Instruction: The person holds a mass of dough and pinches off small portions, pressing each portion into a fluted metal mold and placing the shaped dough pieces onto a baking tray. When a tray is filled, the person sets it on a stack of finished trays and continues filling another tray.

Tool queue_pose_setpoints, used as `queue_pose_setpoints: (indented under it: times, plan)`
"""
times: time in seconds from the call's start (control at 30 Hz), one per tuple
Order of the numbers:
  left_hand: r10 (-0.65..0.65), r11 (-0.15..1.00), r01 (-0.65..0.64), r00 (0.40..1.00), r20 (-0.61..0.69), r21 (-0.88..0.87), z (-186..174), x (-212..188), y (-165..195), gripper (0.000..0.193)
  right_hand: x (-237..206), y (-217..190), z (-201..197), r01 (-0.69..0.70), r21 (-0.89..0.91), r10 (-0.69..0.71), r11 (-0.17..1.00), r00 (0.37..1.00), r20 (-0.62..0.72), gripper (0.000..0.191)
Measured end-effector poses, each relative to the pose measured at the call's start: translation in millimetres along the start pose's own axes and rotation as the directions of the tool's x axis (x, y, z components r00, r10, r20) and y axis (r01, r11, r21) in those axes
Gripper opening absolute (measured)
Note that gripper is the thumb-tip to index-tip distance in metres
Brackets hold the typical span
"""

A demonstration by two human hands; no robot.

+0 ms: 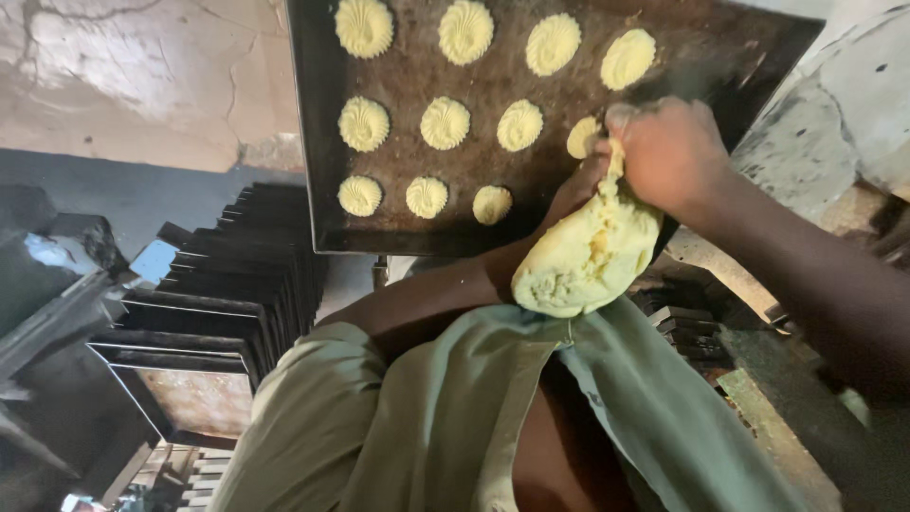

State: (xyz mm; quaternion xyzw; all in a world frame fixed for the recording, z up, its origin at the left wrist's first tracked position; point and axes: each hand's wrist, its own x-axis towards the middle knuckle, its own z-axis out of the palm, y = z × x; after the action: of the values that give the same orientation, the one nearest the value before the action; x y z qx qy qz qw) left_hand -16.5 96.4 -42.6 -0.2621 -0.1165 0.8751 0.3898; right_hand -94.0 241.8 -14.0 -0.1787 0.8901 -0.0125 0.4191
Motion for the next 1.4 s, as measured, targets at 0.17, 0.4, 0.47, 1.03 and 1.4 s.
queue_pose_setpoints:
  times: [0.17, 0.4, 0.47, 1.03, 1.4]
  plan:
    - [0.008, 0.998, -0.007, 1.0, -0.017, 0.062, -9.9, -25.1, -11.4, 0.042, -19.0, -7.8, -24.3, 0.05, -0.03, -0.044, 0.998, 0.984, 0.173, 0.04]
    - [-0.022, 0.999, 0.022, 1.0, -0.011, 0.043, -13.4, -43.0, -17.2, 0.042, -54.7, -33.4, -47.2, 0.152, 0.025, -0.153, 0.988, 0.987, 0.042, 0.037]
    - [-0.013, 0.999, 0.014, 1.0, -0.027, 0.042, -17.9, -46.7, -23.0, 0.042, -54.1, -39.1, -47.3, 0.048, 0.084, -0.071, 0.995, 0.952, 0.298, 0.033]
    - [0.15, 0.988, -0.147, 0.987, -0.061, 0.056, -48.1, -83.4, -59.2, 0.042, -53.8, -59.1, 42.2, 0.175, -0.107, -0.176, 0.979, 0.984, -0.002, 0.026]
    - [0.396, 0.776, -0.4, 0.911, 0.117, 0.487, -23.0, -47.4, -61.5, 0.036, -178.1, -48.9, 25.1, 0.628, 0.686, -0.241, 0.368, 0.777, -0.582, 0.087]
